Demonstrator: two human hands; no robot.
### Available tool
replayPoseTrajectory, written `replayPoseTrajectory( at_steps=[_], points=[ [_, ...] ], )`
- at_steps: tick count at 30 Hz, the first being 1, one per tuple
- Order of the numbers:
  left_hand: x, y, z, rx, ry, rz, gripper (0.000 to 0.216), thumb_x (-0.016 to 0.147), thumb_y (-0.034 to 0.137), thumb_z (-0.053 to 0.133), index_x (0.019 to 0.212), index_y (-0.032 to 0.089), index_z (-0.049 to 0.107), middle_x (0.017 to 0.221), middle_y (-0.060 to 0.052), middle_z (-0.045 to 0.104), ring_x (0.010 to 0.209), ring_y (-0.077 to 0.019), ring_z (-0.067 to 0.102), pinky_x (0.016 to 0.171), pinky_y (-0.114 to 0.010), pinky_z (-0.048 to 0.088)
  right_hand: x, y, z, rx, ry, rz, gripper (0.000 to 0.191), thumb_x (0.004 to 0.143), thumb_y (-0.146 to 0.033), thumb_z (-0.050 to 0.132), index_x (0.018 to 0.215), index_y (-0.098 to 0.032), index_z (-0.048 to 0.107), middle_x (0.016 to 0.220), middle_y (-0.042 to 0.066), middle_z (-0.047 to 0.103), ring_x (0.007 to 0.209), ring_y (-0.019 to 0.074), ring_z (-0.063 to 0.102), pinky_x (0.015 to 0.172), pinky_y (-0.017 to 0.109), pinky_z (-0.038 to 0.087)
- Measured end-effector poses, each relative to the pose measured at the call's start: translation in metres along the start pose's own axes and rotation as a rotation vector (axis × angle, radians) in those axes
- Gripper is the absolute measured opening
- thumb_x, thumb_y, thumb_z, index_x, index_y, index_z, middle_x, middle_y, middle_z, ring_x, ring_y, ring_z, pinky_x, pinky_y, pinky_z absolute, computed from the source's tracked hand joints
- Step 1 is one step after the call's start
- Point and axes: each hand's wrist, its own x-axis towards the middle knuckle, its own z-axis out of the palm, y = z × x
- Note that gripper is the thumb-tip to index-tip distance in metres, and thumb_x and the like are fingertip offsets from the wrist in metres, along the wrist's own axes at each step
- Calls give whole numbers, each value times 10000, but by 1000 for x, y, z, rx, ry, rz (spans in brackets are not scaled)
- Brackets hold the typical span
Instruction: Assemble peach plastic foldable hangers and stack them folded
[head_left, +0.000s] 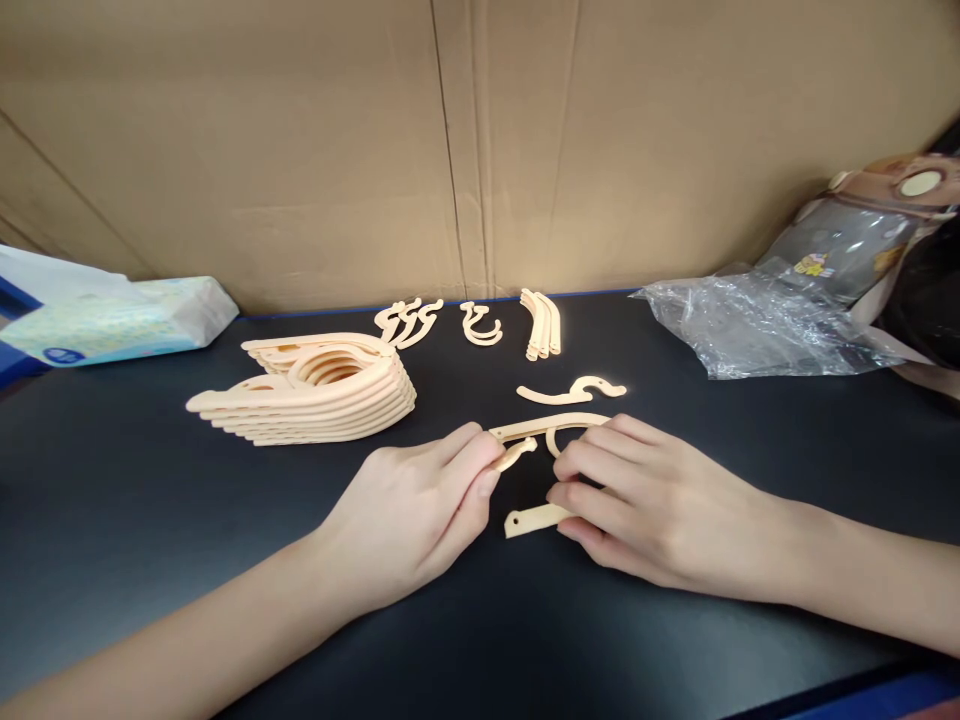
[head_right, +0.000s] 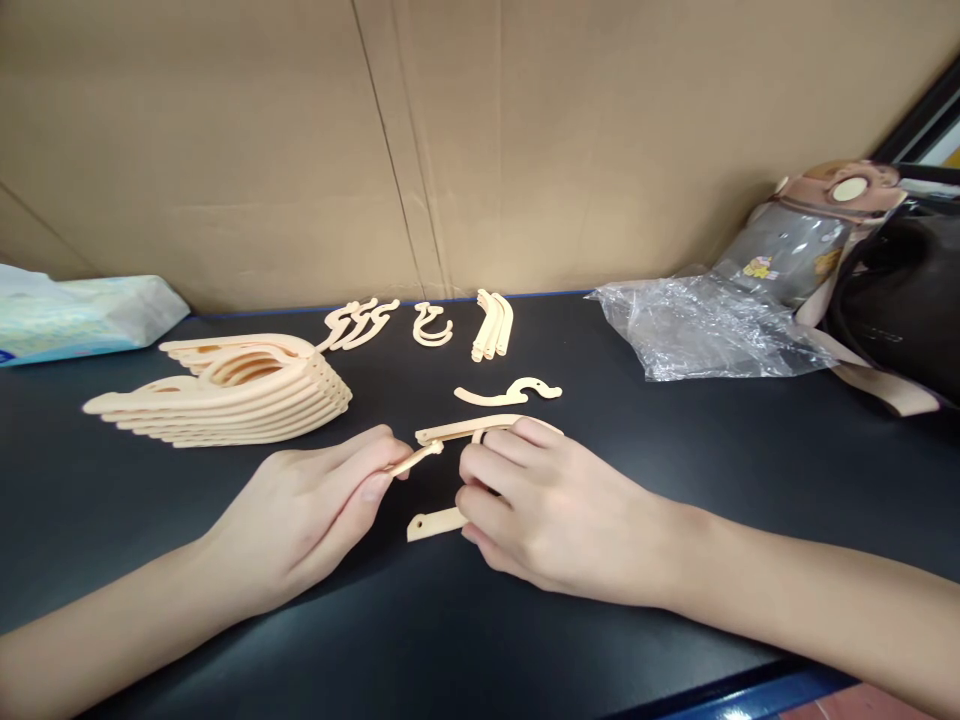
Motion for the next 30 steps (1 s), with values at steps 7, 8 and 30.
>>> replayPoseTrajectory(
  at_steps=[7, 8, 30],
  points=[
    [3, -1, -1, -53, -63, -21, 229, 1018, 208, 270, 933, 201, 482, 769, 39, 500, 569, -107, 491, 504, -244, 347, 1, -1, -5, -4, 60, -89, 300, 990, -110, 388, 803, -155, 618, 695, 9, 560, 645, 148, 460, 713, 283, 386],
    [3, -1, -1, -57, -66, -22, 226, 1017, 209, 274, 932, 200, 483, 768, 40, 501, 571, -106, 492, 505, -245, 345, 1, -1, -5, -1, 59, -92, 276, 989, -119, 397, 848, -150, 632, 698, 9, 559, 650, 151, 458, 718, 280, 386],
    [4, -4, -3, -116, -58, 44, 210, 1030, 215, 331, 1009, 172, 536, 1104, -68, 623, 1068, -191, 551, 886, -305, 457, -2, -4, -4, 80, -40, -103, 256, 989, -178, 423, 810, -153, 604, 719, 9, 575, 630, 135, 478, 608, 287, 371]
  ],
)
